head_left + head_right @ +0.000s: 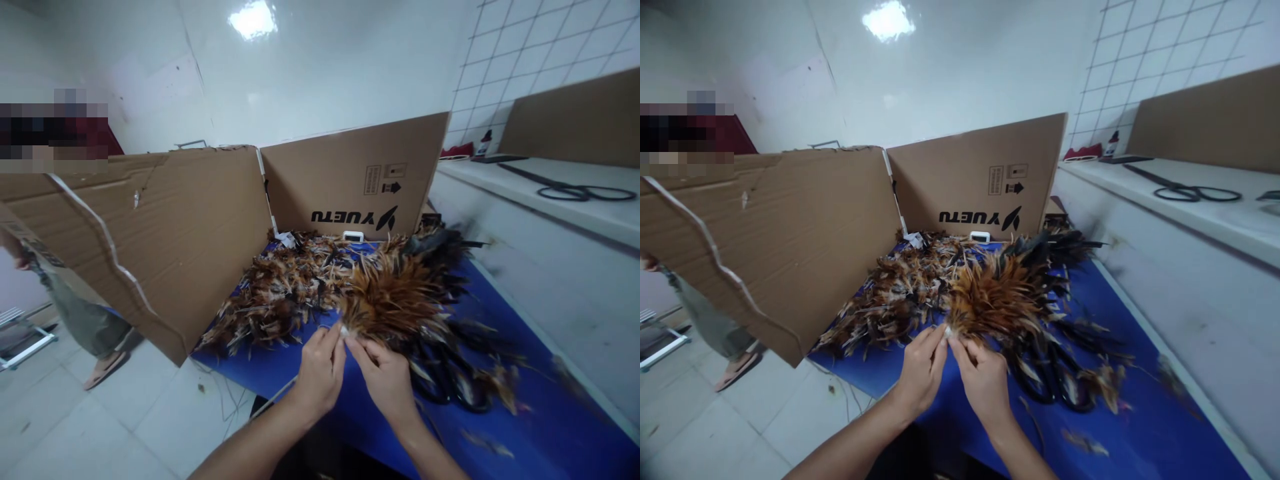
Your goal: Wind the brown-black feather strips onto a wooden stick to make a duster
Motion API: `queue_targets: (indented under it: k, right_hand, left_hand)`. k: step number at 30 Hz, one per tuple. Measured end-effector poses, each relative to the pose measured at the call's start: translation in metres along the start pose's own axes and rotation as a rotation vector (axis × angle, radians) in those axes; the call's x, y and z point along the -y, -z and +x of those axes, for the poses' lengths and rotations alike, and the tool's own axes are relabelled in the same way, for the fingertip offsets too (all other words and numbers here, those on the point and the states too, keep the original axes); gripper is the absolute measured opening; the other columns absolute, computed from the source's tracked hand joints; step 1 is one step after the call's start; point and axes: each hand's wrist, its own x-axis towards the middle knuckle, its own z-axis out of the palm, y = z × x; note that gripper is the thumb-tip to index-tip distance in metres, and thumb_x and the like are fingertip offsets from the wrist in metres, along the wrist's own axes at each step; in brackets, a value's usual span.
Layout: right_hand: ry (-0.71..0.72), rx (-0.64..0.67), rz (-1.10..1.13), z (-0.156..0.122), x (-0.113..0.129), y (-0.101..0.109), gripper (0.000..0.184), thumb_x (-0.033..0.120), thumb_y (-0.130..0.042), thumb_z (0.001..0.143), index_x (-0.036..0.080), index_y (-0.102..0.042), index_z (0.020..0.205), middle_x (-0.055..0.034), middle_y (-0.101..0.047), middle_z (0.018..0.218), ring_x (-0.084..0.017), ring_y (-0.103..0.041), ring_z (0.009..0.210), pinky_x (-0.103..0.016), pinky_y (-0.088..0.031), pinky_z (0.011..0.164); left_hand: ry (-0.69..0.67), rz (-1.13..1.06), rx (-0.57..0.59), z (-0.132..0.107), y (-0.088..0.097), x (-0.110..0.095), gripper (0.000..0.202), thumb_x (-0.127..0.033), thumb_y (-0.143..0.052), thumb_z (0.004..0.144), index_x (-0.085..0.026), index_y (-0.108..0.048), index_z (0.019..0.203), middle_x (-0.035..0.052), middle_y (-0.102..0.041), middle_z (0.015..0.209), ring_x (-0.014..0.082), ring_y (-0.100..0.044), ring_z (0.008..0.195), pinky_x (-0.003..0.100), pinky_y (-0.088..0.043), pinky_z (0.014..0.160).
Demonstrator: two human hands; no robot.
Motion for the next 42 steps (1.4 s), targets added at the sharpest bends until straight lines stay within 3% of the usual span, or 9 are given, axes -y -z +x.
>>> queue_targets:
  k: [8, 13, 20, 25, 27, 30, 33, 37, 42]
  right_hand:
    - [-0.114, -0.014, 0.203, 0.006, 0.002, -0.002, 0.033, 0.043, -0.058, 0.078, 0.014, -0.063, 0.063, -0.001, -0.058, 0.06, -0.014, -0.054, 0.06, -0.024, -0.045, 0.058]
    - [-0.13, -0.062, 0.266, 0.002, -0.01, -0.002, 0.029, 0.041, -0.062, 0.076, 0.014, -0.067, 0.067, 0.0004, -0.056, 0.057, -0.012, -0.047, 0.054, -0.023, -0.041, 0.052]
    - [-0.151, -0.115, 0.275, 0.001, -0.01, 0.003, 0.03, 0.044, -0.065, 0.073, 0.014, -0.07, 0.071, 0.0034, -0.047, 0.047, -0.009, -0.037, 0.044, -0.022, -0.032, 0.041]
    - [-0.111, -0.13, 0.235, 0.004, -0.009, 0.007, 0.03, 0.043, -0.062, 0.076, 0.016, -0.065, 0.064, 0.0043, -0.044, 0.048, -0.009, -0.037, 0.045, -0.023, -0.033, 0.044]
    - [-0.087, -0.128, 0.2, 0.006, -0.009, 0.009, 0.029, 0.043, -0.06, 0.077, 0.016, -0.066, 0.067, 0.003, -0.048, 0.052, -0.011, -0.044, 0.049, -0.023, -0.036, 0.048]
    - [-0.055, -0.052, 0.119, 0.012, -0.009, 0.016, 0.029, 0.041, -0.056, 0.08, 0.016, -0.067, 0.071, 0.0011, -0.055, 0.055, -0.014, -0.051, 0.056, -0.024, -0.039, 0.051]
    - [-0.019, 0.141, -0.034, 0.019, -0.002, 0.029, 0.029, 0.039, -0.05, 0.083, 0.017, -0.066, 0.073, 0.0016, -0.056, 0.054, -0.014, -0.052, 0.054, -0.023, -0.038, 0.049]
    - [0.118, 0.327, -0.319, 0.028, 0.022, 0.049, 0.03, 0.032, -0.042, 0.086, 0.02, -0.063, 0.068, 0.001, -0.06, 0.056, -0.014, -0.053, 0.053, -0.024, -0.036, 0.052]
    - [0.363, 0.5, -0.601, 0.055, 0.067, 0.067, 0.026, 0.021, -0.045, 0.082, 0.021, -0.061, 0.061, -0.002, -0.064, 0.059, -0.015, -0.056, 0.055, -0.026, -0.033, 0.054]
  left_hand:
    - [-0.152, 0.015, -0.17, -0.004, -0.015, 0.004, 0.038, -0.018, -0.038, 0.091, -0.015, -0.049, 0.127, 0.0089, -0.056, 0.088, 0.0137, -0.054, 0.079, 0.028, -0.049, 0.073]
    - [0.003, -0.167, -0.07, 0.001, -0.002, -0.013, 0.033, -0.023, -0.042, 0.09, -0.02, -0.058, 0.119, 0.0051, -0.056, 0.08, 0.0117, -0.053, 0.072, 0.025, -0.047, 0.068]
    - [0.145, -0.329, 0.071, 0.018, 0.009, -0.016, 0.025, -0.029, -0.051, 0.085, -0.018, -0.068, 0.102, 0.0005, -0.054, 0.066, 0.0094, -0.052, 0.058, 0.022, -0.043, 0.059]
    - [0.077, -0.149, 0.209, 0.027, 0.01, -0.021, 0.028, -0.025, -0.043, 0.089, -0.016, -0.065, 0.074, -0.0005, -0.05, 0.061, 0.0092, -0.048, 0.059, 0.02, -0.038, 0.059]
    - [0.008, -0.032, 0.202, 0.028, 0.007, -0.02, 0.03, -0.023, -0.038, 0.091, -0.015, -0.062, 0.074, 0.0003, -0.051, 0.063, 0.0094, -0.047, 0.061, 0.021, -0.038, 0.06]
    - [-0.074, 0.172, 0.162, 0.026, -0.001, -0.014, 0.027, -0.02, -0.032, 0.092, -0.016, -0.059, 0.086, 0.0019, -0.052, 0.071, 0.0103, -0.047, 0.063, 0.021, -0.04, 0.06]
    - [-0.136, 0.366, 0.161, 0.023, -0.006, -0.006, 0.024, -0.018, -0.032, 0.091, -0.017, -0.055, 0.099, 0.0028, -0.052, 0.077, 0.012, -0.05, 0.064, 0.022, -0.043, 0.059]
    - [-0.299, 0.566, 0.142, 0.021, -0.006, 0.0, 0.029, -0.014, -0.036, 0.089, -0.013, -0.046, 0.116, 0.0048, -0.054, 0.08, 0.0161, -0.055, 0.069, 0.027, -0.048, 0.062]
    - [-0.462, 0.614, 0.173, 0.022, 0.007, -0.003, 0.018, -0.01, -0.037, 0.088, -0.014, -0.052, 0.097, 0.0045, -0.052, 0.076, 0.0152, -0.054, 0.065, 0.026, -0.046, 0.054]
